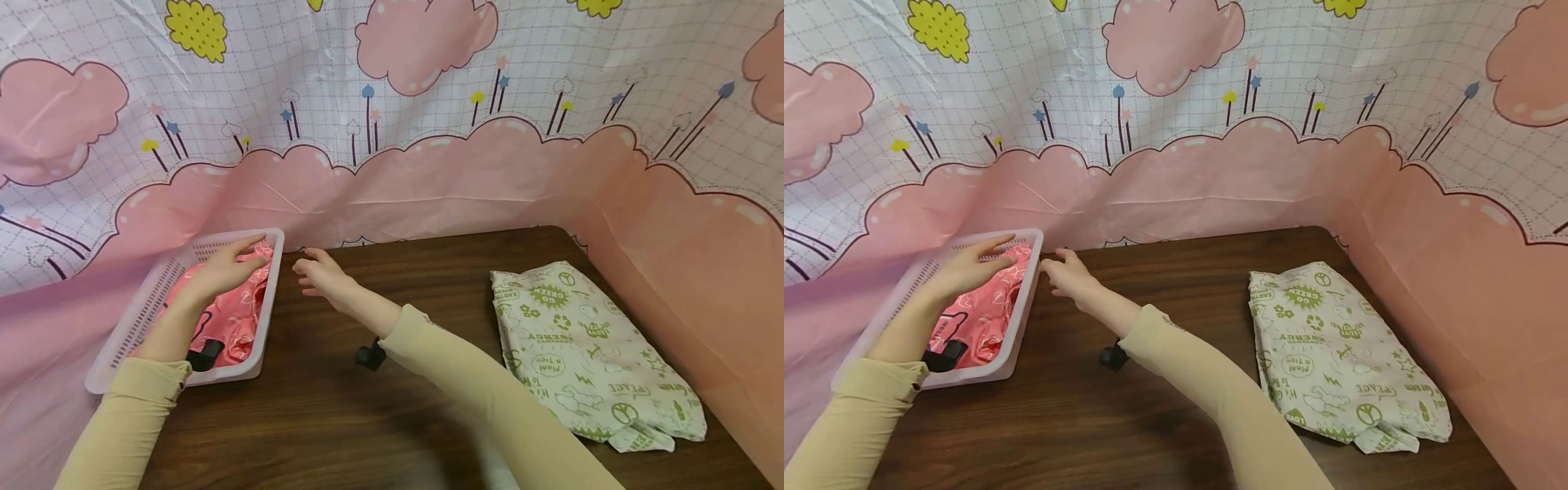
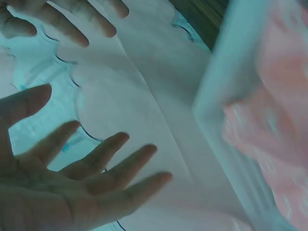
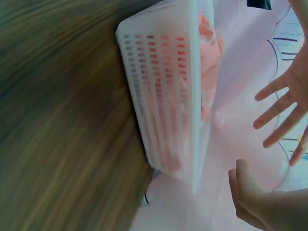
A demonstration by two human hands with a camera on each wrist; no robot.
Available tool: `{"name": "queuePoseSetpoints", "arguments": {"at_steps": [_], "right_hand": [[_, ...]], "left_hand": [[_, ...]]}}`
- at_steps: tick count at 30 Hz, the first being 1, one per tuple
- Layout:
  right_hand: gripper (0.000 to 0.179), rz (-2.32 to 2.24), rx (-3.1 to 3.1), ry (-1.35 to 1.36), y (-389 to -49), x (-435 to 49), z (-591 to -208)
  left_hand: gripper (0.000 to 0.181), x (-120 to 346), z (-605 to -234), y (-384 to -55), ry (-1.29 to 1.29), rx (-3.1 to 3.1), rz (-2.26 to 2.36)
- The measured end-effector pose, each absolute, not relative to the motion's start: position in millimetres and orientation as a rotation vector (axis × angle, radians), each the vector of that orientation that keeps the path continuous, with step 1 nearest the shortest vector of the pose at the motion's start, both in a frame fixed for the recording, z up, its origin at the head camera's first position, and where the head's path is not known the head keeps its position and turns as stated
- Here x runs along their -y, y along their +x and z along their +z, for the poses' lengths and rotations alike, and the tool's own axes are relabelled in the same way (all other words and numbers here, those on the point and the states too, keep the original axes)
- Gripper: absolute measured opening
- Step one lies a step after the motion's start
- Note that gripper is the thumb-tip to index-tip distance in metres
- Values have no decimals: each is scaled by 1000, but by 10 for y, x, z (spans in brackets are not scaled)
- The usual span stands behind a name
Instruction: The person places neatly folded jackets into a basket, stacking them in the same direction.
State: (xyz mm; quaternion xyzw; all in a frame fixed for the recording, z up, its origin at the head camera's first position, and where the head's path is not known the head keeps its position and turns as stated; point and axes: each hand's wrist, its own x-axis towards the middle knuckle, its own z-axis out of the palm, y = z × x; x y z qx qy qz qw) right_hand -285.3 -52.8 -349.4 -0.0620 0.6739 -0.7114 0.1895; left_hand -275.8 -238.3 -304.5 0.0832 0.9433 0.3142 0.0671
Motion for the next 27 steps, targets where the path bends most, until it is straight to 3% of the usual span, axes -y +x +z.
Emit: {"name": "queuePoseSetpoints", "arguments": {"at_steps": [6, 16, 22, 27], "right_hand": [[55, -1869, -2017, -330, -2728, 41, -3416], [66, -1502, -2147, -437, -2502, -1003, -3333], [68, -1438, -2240, -477, -2338, -1840, -3360], [58, -1339, -2372, -505, -2194, -2728, -3468]], "left_hand": [[70, 2076, -3102, -2620, 208, -2768, 1228], [65, 1432, -3493, -2454, 313, -2589, 1506], [63, 1008, -3832, -2396, 344, -2377, 1585], [63, 578, -4063, -2281, 394, -2191, 1599]]}}
